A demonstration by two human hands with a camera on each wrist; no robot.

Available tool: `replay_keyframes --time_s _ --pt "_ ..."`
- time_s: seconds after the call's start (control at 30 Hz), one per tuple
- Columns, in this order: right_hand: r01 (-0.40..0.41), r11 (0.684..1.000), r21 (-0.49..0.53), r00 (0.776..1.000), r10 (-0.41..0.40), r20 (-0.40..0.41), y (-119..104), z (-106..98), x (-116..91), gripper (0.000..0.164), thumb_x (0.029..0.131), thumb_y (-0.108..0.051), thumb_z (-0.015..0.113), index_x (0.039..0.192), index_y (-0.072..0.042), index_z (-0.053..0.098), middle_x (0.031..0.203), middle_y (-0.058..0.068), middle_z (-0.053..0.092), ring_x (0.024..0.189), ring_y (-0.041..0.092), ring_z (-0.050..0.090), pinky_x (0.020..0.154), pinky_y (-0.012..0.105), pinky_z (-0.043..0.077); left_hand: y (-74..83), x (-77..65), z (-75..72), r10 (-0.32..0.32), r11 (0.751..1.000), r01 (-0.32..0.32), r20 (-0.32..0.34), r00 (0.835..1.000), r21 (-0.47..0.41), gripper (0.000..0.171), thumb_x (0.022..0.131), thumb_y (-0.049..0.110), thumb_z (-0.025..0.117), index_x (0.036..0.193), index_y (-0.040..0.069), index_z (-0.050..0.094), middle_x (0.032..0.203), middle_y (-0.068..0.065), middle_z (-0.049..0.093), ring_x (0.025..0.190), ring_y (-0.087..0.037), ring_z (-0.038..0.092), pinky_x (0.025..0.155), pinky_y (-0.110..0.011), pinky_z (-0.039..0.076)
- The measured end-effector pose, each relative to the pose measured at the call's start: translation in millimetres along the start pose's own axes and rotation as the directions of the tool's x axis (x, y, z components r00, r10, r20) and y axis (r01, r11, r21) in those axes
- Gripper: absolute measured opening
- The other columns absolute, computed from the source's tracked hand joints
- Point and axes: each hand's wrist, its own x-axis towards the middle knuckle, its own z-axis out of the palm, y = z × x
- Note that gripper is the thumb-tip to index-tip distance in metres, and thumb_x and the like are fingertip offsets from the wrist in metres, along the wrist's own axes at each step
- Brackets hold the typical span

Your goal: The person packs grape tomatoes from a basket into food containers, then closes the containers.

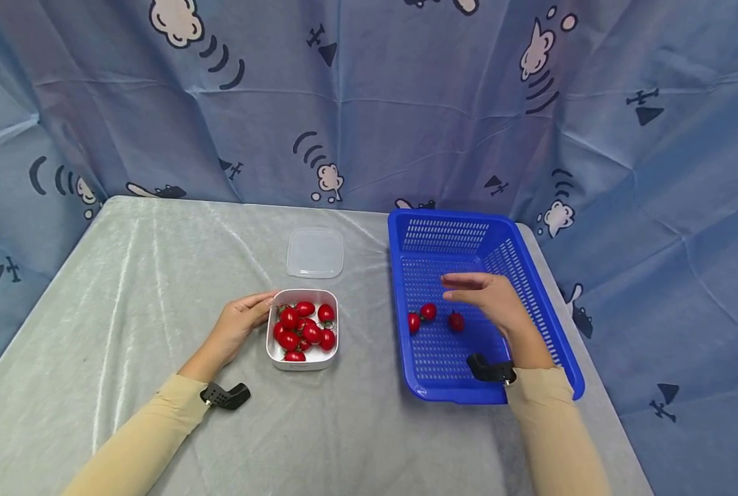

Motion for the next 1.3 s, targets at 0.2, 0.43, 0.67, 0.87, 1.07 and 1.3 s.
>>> replay_keyframes --time_s 0.2,0.43,0.67,0.87,1.07,1.3 --pt "-0.056 0.997 -0.057 0.995 0.060 0.074 17.0 -11.6 9.2 0.067 0.086 -0.040 0.077 0.137 -0.002 0.058 0.138 0.017 0.060 0.129 0.030 0.057 0.115 0.065 0.032 -0.4 -0.6 -0.5 0.002 1.000 -0.002 -0.003 1.000 -0.003 0.042 0.098 0.015 0.062 0.132 -0.010 0.057 0.111 0.009 0.073 0.097 0.004 0.066 0.092 -0.018 0.055" --pt "-0.113 0.990 -0.087 0.985 0.123 0.123 35.4 -18.6 20.2 0.065 0.087 -0.033 0.077 0.139 0.000 0.056 0.140 0.021 0.056 0.139 0.043 0.044 0.115 0.071 0.024 -0.5 -1.4 -1.0 -0.003 1.000 0.003 0.002 1.000 -0.005 0.043 0.098 0.016 0.062 0.133 -0.009 0.057 0.110 0.011 0.072 0.098 0.003 0.066 0.093 -0.018 0.055" --pt "-0.120 0.985 -0.123 0.963 0.146 0.226 49.6 -18.2 26.3 0.053 0.090 -0.023 0.074 0.134 0.004 0.059 0.132 0.021 0.062 0.132 0.040 0.053 0.113 0.073 0.023 -0.5 -3.1 -1.5 -0.007 1.000 0.006 0.005 1.000 0.022 0.043 0.099 0.018 0.062 0.133 -0.007 0.058 0.118 0.004 0.071 0.100 0.003 0.066 0.093 -0.018 0.054" --pt "-0.143 0.975 -0.170 0.947 0.184 0.264 53.6 -15.9 28.2 0.055 0.089 -0.028 0.075 0.132 0.002 0.061 0.134 0.021 0.062 0.137 0.047 0.044 0.110 0.075 0.025 -1.3 -2.8 -1.7 -0.006 1.000 0.006 0.000 1.000 0.017 0.043 0.098 0.018 0.062 0.132 -0.008 0.058 0.115 0.008 0.071 0.100 0.003 0.066 0.093 -0.017 0.054" --pt "-0.146 0.976 -0.162 0.946 0.186 0.267 56.2 -14.2 29.9 0.051 0.088 -0.027 0.077 0.127 0.002 0.065 0.125 0.016 0.069 0.128 0.038 0.056 0.113 0.071 0.028 -0.4 -0.8 -0.8 -0.006 1.000 0.006 -0.006 1.000 0.008 0.042 0.098 0.016 0.063 0.132 -0.008 0.058 0.113 0.009 0.072 0.098 0.003 0.066 0.093 -0.018 0.055" --pt "-0.150 0.979 -0.138 0.950 0.181 0.254 54.9 -15.5 30.0 0.050 0.088 -0.028 0.077 0.126 0.002 0.066 0.115 0.009 0.074 0.107 0.019 0.070 0.112 0.060 0.039 0.1 0.4 -0.2 0.000 1.000 0.000 -0.003 1.000 0.006 0.042 0.098 0.015 0.062 0.132 -0.009 0.058 0.115 0.007 0.072 0.098 0.004 0.066 0.093 -0.018 0.054"
